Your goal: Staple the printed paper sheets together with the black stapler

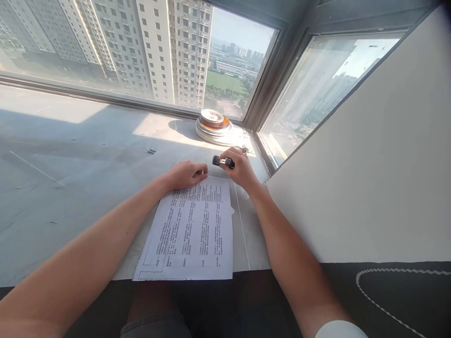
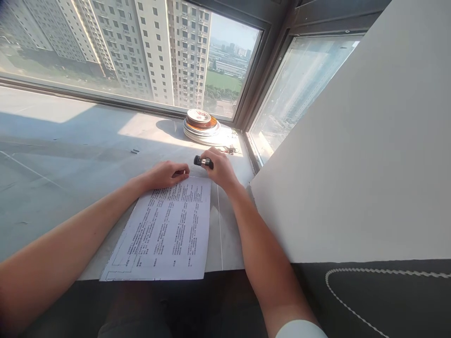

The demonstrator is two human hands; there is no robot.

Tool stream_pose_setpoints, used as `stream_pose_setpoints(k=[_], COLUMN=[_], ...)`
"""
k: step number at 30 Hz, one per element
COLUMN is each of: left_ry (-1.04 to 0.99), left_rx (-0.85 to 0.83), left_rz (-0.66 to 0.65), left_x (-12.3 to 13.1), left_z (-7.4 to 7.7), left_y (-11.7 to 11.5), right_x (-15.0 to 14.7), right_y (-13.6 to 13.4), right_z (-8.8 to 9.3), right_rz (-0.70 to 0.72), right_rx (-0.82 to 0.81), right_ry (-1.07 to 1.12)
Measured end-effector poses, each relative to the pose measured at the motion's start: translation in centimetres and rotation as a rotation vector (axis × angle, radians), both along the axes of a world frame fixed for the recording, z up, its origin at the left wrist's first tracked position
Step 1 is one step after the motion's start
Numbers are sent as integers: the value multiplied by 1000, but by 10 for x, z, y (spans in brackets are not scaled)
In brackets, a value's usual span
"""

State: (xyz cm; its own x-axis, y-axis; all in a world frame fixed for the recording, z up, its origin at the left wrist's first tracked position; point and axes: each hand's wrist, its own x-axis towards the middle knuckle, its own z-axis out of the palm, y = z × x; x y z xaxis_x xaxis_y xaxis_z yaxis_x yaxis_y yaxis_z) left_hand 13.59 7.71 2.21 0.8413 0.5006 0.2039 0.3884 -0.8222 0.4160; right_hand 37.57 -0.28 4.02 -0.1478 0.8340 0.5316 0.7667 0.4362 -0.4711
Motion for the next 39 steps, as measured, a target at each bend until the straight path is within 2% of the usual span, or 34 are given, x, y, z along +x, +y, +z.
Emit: stream_pose_setpoints(k=[5, 9, 17, 20, 23, 28, 30, 33, 35, 39], left_ry=[-74, -116, -147, -147, -149, -156, -147, -120, -110, -109], left_rx=[-26, 5, 20, 31, 40, 48, 53, 66, 79, 90], left_rz=[-80, -47, -72, -57, -48, -39, -31, -7, 16, 48], left_x=[-1, -3, -5, -5, -5, -5, -4, -3, -2, -2], left_z=[3, 1, -1, -1, -2, -4, -5, -3, -1, 2], left_y=[-2, 0, 1, 1, 1, 3, 4, 3, 2, 0], right_x=[-1, -4, -3, -4, -4, -2, -2, -3, -5, -6], right_y=[0, -2, -5, -5, -3, -5, -5, -1, 5, 11], right_z=[-1, 0, 2, 2, 1, 4, 3, -3, -9, -17], right_rz=[-23, -15, 113, 163, 281, 419, 380, 191, 112, 92], right_rx=[-33, -49, -110, -99, -113, -144, -130, -127, -183, -265], right_ry=[-167, -220, -278, -236, -165, 125, 282, 434, 438, 409])
